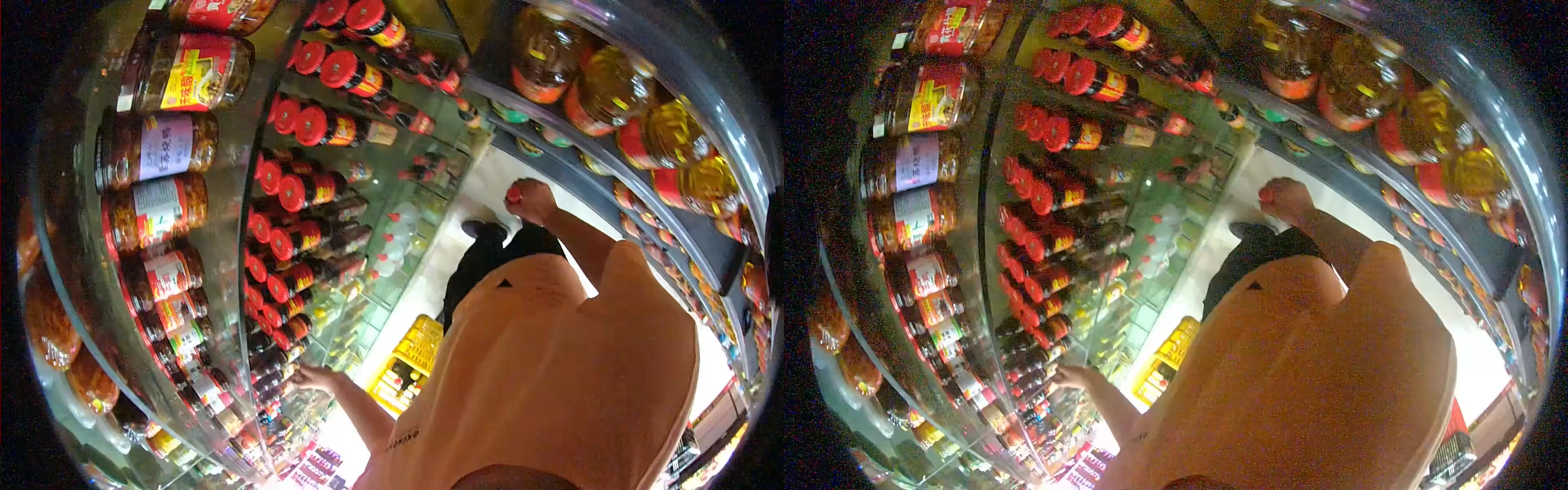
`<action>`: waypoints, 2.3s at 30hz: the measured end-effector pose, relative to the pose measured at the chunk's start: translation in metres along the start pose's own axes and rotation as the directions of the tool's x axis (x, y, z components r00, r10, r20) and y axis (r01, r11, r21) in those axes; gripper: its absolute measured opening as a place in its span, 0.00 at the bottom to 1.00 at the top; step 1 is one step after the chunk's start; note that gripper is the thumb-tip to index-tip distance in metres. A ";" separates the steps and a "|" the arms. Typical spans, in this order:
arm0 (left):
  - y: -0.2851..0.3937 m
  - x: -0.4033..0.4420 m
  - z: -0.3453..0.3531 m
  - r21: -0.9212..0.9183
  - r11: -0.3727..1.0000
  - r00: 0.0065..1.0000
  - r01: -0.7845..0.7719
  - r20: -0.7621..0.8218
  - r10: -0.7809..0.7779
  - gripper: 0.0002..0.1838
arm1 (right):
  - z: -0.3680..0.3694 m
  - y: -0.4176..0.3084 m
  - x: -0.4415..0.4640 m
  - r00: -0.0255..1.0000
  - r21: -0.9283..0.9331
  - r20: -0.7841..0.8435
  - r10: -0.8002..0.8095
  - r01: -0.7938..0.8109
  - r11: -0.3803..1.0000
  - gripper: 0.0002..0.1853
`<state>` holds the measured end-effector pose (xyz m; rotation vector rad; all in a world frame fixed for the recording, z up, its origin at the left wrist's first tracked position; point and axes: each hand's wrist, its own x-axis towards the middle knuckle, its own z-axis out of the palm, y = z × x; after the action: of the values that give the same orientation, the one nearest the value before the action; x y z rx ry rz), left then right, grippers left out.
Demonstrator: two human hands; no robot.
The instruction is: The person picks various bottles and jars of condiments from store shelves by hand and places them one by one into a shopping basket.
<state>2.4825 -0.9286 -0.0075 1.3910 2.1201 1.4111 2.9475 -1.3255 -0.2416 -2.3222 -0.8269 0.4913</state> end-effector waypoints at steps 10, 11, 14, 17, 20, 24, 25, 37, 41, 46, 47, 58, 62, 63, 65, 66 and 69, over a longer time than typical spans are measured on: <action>-0.009 -0.255 0.025 -0.403 0.900 0.178 0.167 0.910 0.374 0.28 | -0.136 -0.106 -0.019 0.957 0.341 0.033 0.288 -0.282 0.897 0.25; 0.011 -0.276 0.018 -0.304 0.941 0.091 0.148 0.952 0.293 0.32 | -0.134 -0.115 -0.019 0.964 0.328 0.050 0.262 -0.264 0.907 0.25; 0.024 -0.308 0.009 -0.196 0.940 -0.176 0.277 0.952 0.251 0.44 | -0.126 -0.146 -0.016 0.974 0.495 -0.100 0.204 -0.129 0.859 0.20; 0.023 -0.313 -0.004 -0.069 0.855 -0.380 0.514 0.875 0.300 0.44 | -0.126 -0.182 -0.014 0.983 0.613 0.002 0.184 -0.147 0.777 0.19; 0.024 -0.299 -0.025 -0.104 0.912 -0.283 0.396 0.931 0.229 0.40 | -0.118 -0.217 -0.019 0.997 0.691 0.026 0.068 -0.067 0.720 0.18; 0.003 -0.261 -0.054 -0.169 0.806 -0.099 0.567 0.958 0.270 0.33 | -0.087 -0.260 -0.027 0.983 0.801 0.181 -0.006 -0.144 0.582 0.16; -0.006 -0.247 -0.064 -0.178 0.794 -0.055 0.581 0.965 0.256 0.33 | -0.077 -0.270 -0.030 0.961 0.777 0.271 -0.060 -0.181 0.602 0.16; -0.144 -0.133 -0.169 -0.058 0.673 0.327 0.738 0.903 -0.280 0.24 | 0.076 -0.413 -0.120 0.660 0.758 0.583 -0.474 -0.231 0.610 0.20; -0.134 -0.092 -0.200 -0.311 0.814 0.689 0.490 0.711 -0.142 0.20 | 0.127 -0.453 -0.164 0.530 0.770 0.547 -0.648 -0.014 0.638 0.23; -0.092 -0.026 -0.249 -0.334 0.864 0.718 -0.376 0.485 0.499 0.27 | 0.168 -0.508 -0.217 0.273 0.505 0.413 -0.869 0.726 0.468 0.23; -0.098 -0.022 -0.254 -0.244 0.900 0.715 -0.361 0.547 0.435 0.25 | 0.177 -0.516 -0.225 0.247 0.513 0.423 -0.872 0.728 0.454 0.23; -0.199 0.030 -0.322 -0.027 0.990 0.947 0.141 0.295 -0.127 0.16 | 0.234 -0.528 -0.219 0.132 0.424 0.809 -0.573 0.543 0.725 0.23; -0.273 0.015 -0.299 0.218 0.975 0.930 0.030 0.351 -0.107 0.19 | 0.247 -0.446 -0.179 0.212 0.188 0.905 -0.370 0.580 0.793 0.21; -0.287 0.010 -0.293 0.210 0.977 0.925 0.025 0.365 -0.103 0.19 | 0.246 -0.425 -0.170 0.227 0.177 0.904 -0.363 0.575 0.799 0.21; -0.325 -0.004 -0.279 0.412 0.908 0.889 0.076 0.384 -0.249 0.20 | 0.239 -0.387 -0.156 0.304 -0.008 0.930 -0.206 0.578 0.816 0.20; -0.351 -0.013 -0.271 0.373 0.919 0.898 0.126 0.352 -0.265 0.20 | 0.233 -0.371 -0.151 0.322 -0.020 0.925 -0.200 0.570 0.821 0.20; -0.375 -0.025 -0.259 0.477 0.851 0.859 0.221 0.317 -0.401 0.19 | 0.214 -0.333 -0.137 0.418 -0.148 0.904 -0.087 0.498 0.855 0.19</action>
<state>2.1159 -1.1309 -0.1896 1.2398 2.3013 0.4863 2.5903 -1.1208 -0.1623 -2.0466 -1.9733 1.5607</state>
